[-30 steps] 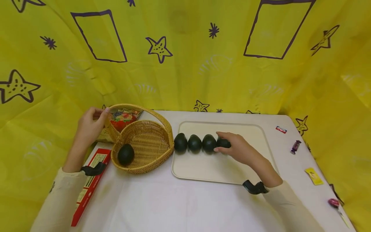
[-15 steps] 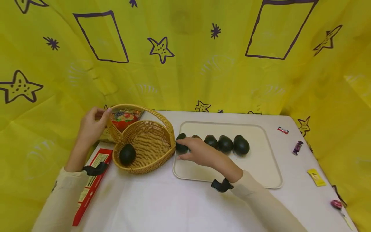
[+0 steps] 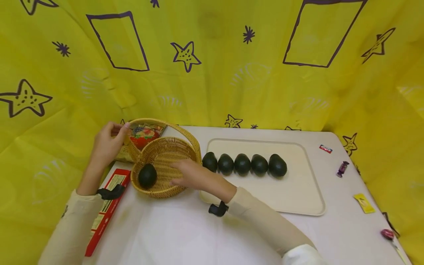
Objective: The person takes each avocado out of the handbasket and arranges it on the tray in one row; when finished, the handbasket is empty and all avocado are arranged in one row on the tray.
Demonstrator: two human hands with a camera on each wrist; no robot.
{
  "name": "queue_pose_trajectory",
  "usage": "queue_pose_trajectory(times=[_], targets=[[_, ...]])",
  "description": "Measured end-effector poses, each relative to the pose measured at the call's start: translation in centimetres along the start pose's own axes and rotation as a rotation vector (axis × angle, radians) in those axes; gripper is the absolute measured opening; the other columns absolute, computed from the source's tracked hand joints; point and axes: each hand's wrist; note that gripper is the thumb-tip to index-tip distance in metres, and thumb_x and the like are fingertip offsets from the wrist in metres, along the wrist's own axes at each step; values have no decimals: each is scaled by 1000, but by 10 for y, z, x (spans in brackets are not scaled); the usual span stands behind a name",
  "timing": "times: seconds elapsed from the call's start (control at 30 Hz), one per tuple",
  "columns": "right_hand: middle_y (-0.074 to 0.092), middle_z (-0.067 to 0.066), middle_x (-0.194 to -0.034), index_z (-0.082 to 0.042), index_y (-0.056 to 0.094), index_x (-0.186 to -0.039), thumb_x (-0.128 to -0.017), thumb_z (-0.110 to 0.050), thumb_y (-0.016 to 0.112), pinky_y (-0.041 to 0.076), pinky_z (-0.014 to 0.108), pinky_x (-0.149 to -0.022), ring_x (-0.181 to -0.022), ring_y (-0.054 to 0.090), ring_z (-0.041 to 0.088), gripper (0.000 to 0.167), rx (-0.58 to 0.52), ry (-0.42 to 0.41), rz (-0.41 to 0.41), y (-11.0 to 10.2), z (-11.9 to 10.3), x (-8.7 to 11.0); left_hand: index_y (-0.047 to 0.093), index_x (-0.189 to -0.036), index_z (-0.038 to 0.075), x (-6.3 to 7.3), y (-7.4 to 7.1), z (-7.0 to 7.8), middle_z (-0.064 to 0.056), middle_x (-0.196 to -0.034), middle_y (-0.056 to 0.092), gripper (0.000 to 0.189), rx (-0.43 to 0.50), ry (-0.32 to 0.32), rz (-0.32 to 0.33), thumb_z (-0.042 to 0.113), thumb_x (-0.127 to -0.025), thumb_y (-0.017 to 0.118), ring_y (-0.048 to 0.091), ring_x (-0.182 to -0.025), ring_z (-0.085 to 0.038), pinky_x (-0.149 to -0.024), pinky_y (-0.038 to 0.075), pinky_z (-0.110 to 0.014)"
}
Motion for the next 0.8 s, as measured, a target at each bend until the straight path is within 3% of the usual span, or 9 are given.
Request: queue_pose_trajectory(times=[0.47,0.6,0.8], targets=[[61,10,-151,-4,56,-152,-99,-36,77,47,35,-115,-139,58,25,65,104,89,-81,23,-24,-65,60,-123,-4,1,1,2,-24,-122,58,65,7,6,9,59,-107,52,58,-110,-38,-94,45,-48],[67,13,-143,-1,60,-146,-99,-31,78,50,32,-110,-132,63,25,58,88,76,-93,28,-28,-77,60,-123,-3,1,1,3,-23,-122,58,66,6,5,8,60,-106,52,58,-111,-38,-96,45,-50],[73,3,-119,-8,69,-130,-97,-34,79,54,25,-90,-107,67,13,43,109,129,-115,37,-29,-95,60,-123,-2,1,1,2,-22,-121,59,65,4,6,10,60,-106,52,58,-109,-37,-93,45,-48]])
Point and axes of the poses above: each hand's wrist, its own x-axis away from the middle knuckle, its own y-axis out of the palm, z = x × y
